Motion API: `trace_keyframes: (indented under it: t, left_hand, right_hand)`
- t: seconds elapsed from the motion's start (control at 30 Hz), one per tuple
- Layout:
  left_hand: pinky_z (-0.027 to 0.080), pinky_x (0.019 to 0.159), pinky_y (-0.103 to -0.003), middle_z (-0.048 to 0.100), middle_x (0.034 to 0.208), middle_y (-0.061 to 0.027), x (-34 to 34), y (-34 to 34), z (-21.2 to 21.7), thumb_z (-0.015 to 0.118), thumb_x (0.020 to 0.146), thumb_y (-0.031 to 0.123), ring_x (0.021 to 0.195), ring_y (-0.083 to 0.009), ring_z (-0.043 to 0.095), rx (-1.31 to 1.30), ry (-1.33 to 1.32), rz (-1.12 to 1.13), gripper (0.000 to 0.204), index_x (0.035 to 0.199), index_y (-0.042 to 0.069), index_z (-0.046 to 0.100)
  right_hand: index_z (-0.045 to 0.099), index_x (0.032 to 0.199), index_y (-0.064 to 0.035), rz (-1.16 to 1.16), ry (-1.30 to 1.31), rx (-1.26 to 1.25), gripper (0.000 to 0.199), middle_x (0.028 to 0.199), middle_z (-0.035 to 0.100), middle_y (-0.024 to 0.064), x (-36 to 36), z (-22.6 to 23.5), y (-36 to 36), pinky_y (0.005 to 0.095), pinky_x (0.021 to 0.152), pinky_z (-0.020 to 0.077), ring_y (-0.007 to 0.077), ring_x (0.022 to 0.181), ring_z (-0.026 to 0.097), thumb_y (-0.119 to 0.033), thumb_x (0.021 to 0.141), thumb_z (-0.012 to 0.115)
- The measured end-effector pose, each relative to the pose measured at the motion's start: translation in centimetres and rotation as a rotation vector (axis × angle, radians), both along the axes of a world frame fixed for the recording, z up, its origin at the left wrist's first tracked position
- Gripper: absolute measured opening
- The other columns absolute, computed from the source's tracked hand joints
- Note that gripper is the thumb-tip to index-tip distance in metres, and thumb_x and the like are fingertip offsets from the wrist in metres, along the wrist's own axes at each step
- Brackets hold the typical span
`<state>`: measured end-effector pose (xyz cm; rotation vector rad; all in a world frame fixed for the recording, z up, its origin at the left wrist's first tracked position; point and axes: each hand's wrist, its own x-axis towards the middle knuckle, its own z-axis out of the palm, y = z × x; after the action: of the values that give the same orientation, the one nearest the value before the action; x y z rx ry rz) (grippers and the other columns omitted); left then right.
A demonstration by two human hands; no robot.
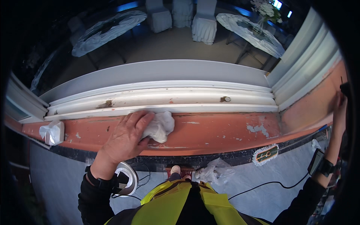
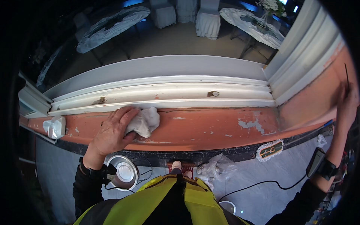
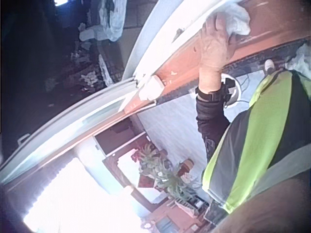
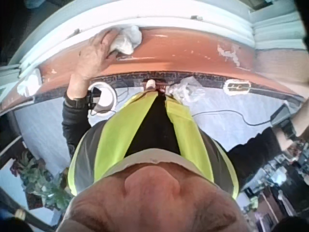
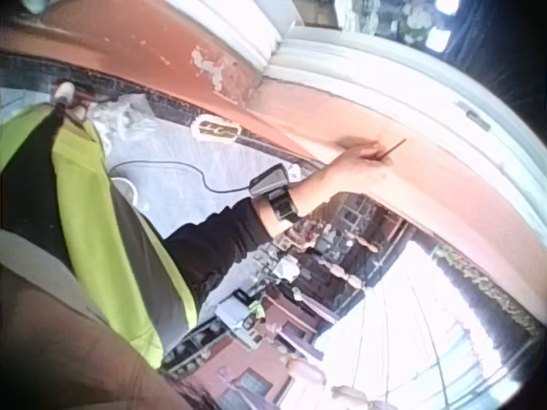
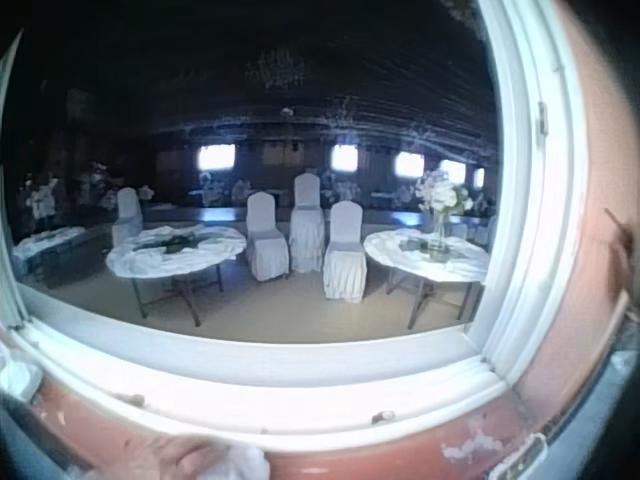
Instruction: The person scrapes old sealant from a window frame using a thin metal tool, then wipes the area with a white cloth. They repeatedly dip the cloth into a metal bowl of water and continue scraping and wiping along the frame.
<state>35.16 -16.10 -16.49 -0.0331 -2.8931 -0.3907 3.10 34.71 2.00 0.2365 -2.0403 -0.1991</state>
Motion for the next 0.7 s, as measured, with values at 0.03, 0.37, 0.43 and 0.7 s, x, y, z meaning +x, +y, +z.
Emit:
trace_keyframes:
  t: [0.03, 0.37, 0.43, 0.7]
  left_hand:
    - [0.044, 0.097, -0.044, 0.051, 0.128, -0.0180, -0.2, 0.1, -0.3, 0.074, 0.066, 0.013, 0.112, -0.0400, 0.052, 0.006, -0.005, 0.040, 0.066, 0.128, 0.007, 0.051]
    - [0.044, 0.094, -0.047, 0.056, 0.118, -0.0206, -0.2, 1.0, -2.5, 0.068, 0.062, 0.004, 0.105, -0.0404, 0.055, -0.038, 0.105, 0.111, 0.065, 0.125, 0.003, 0.052]
    - [0.045, 0.092, -0.047, 0.056, 0.117, -0.0211, -0.4, 1.3, -2.9, 0.067, 0.062, 0.003, 0.105, -0.0400, 0.055, -0.082, 0.125, 0.147, 0.066, 0.126, 0.002, 0.051]
    - [0.053, 0.075, -0.043, 0.060, 0.112, -0.0200, 0.4, 0.3, -3.7, 0.066, 0.067, 0.008, 0.086, -0.0397, 0.063, 0.175, 0.311, 0.162, 0.057, 0.123, 0.004, 0.055]
  right_hand:
    - [0.058, 0.108, -0.0039, -0.163, 0.027, -0.028, 0.031, 0.101, 0.065, 0.0187, 0.0, 0.0, 0.1, 0.0425, 0.074, 0.0503, 0.0377, 0.092, 0.062, -0.032, 0.095, 0.054]
    - [0.056, 0.106, -0.0025, 0.174, -0.180, -0.205, 0.030, 0.088, 0.065, 0.0166, 4.5, -1.0, -2.3, 0.0381, 0.072, 0.0490, 0.0309, 0.079, 0.063, -0.026, 0.089, 0.063]
    - [0.055, 0.105, -0.0034, 0.225, -0.218, -0.208, 0.030, 0.081, 0.064, 0.0144, 4.8, -2.1, -1.8, 0.0366, 0.068, 0.0484, 0.0273, 0.074, 0.063, -0.028, 0.089, 0.063]
    - [0.049, 0.091, 0.0018, 0.527, -0.517, -0.166, 0.008, 0.074, 0.044, 0.0117, 6.3, -10.5, -4.4, 0.0318, 0.060, 0.0379, 0.0204, 0.065, 0.041, -0.006, 0.093, 0.052]
